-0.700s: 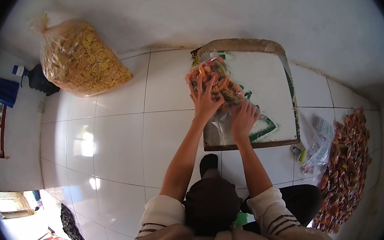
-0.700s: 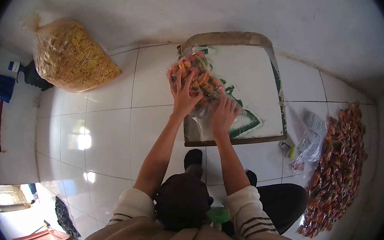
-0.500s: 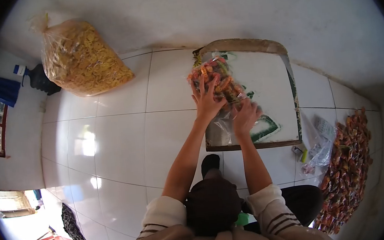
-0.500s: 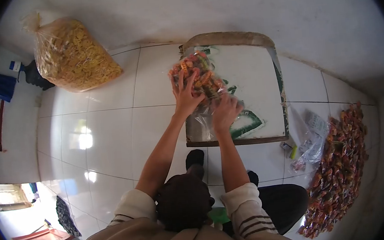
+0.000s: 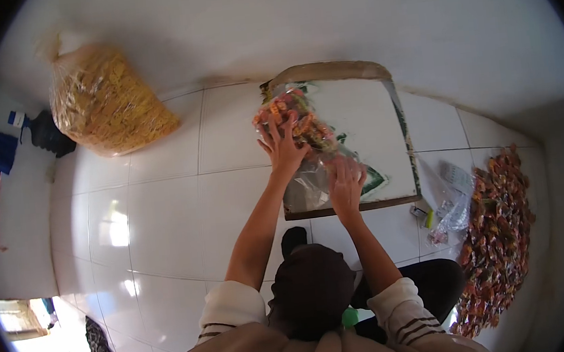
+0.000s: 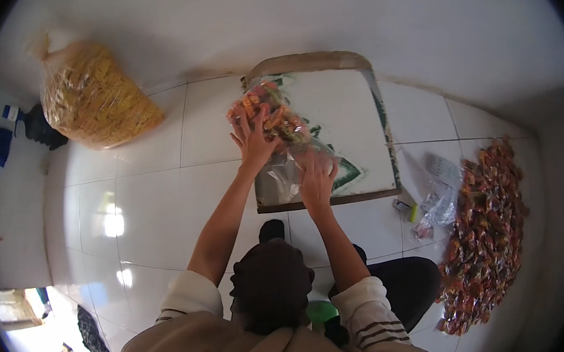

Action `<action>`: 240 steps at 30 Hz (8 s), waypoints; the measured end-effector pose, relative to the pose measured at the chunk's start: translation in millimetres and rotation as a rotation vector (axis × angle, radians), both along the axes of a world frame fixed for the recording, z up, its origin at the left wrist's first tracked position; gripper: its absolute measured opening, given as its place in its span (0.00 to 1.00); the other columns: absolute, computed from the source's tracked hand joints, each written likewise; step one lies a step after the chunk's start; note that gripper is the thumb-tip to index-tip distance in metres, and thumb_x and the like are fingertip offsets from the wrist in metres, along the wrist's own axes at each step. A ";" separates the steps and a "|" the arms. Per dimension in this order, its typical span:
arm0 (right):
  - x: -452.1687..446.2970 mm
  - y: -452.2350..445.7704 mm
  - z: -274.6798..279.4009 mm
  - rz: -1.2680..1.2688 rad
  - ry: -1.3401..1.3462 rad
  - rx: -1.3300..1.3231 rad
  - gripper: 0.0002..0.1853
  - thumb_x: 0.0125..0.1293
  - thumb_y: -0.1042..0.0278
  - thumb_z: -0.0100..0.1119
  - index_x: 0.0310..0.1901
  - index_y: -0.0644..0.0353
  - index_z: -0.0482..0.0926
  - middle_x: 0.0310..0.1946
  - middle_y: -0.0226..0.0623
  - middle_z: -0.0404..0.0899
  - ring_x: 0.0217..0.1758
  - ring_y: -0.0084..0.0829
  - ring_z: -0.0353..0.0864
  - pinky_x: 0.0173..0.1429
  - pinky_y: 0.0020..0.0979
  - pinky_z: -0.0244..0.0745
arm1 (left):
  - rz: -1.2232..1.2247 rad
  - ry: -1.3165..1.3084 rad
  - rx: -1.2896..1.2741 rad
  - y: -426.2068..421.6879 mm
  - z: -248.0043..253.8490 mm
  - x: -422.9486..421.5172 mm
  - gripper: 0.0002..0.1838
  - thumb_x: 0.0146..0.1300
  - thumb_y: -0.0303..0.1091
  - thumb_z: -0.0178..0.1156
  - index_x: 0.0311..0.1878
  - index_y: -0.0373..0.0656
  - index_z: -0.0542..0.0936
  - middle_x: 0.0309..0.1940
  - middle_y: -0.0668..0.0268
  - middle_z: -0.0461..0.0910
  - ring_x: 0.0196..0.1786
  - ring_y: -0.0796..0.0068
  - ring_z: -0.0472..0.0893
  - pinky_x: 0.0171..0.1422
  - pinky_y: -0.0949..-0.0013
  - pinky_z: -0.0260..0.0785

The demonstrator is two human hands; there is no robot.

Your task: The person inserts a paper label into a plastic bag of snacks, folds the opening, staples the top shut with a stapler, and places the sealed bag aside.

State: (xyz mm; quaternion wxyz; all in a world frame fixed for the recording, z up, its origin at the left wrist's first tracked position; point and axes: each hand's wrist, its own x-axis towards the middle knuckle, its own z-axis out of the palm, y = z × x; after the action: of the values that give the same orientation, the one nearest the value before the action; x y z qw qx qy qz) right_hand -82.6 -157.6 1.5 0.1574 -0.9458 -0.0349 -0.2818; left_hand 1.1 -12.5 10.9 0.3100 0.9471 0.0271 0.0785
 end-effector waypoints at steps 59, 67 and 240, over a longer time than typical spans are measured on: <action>-209.2 -525.1 -146.7 -0.820 -0.023 0.379 0.18 0.51 0.80 0.54 0.46 0.63 0.71 0.43 0.41 0.72 0.49 0.42 0.67 0.54 0.38 0.64 | -1.505 -0.178 -0.092 -630.2 -151.4 -174.5 0.19 0.46 0.25 0.57 0.45 0.40 0.72 0.45 0.65 0.71 0.53 0.65 0.67 0.57 0.64 0.61; -199.9 -516.9 -73.7 -0.599 -0.217 1.078 0.18 0.58 0.66 0.59 0.50 0.58 0.72 0.41 0.34 0.74 0.43 0.23 0.74 0.41 0.23 0.70 | -1.387 0.302 -0.485 -597.1 -60.5 -144.8 0.13 0.51 0.32 0.64 0.35 0.33 0.75 0.30 0.61 0.79 0.33 0.70 0.80 0.39 0.68 0.71; -197.1 -332.2 -84.1 -1.461 -0.507 1.663 0.11 0.60 0.74 0.43 0.37 0.64 0.77 0.20 0.29 0.69 0.20 0.19 0.67 0.24 0.22 0.65 | -1.278 0.124 -0.219 -402.1 -11.8 -111.6 0.17 0.53 0.36 0.59 0.45 0.42 0.70 0.45 0.58 0.69 0.52 0.55 0.67 0.59 0.62 0.59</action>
State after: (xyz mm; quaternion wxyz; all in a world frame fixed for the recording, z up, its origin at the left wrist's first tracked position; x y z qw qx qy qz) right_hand -279.7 -489.8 -82.6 0.5227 -0.2577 0.6924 -0.4254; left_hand -110.5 -414.6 -0.9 0.3884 0.7423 -0.5157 -0.1794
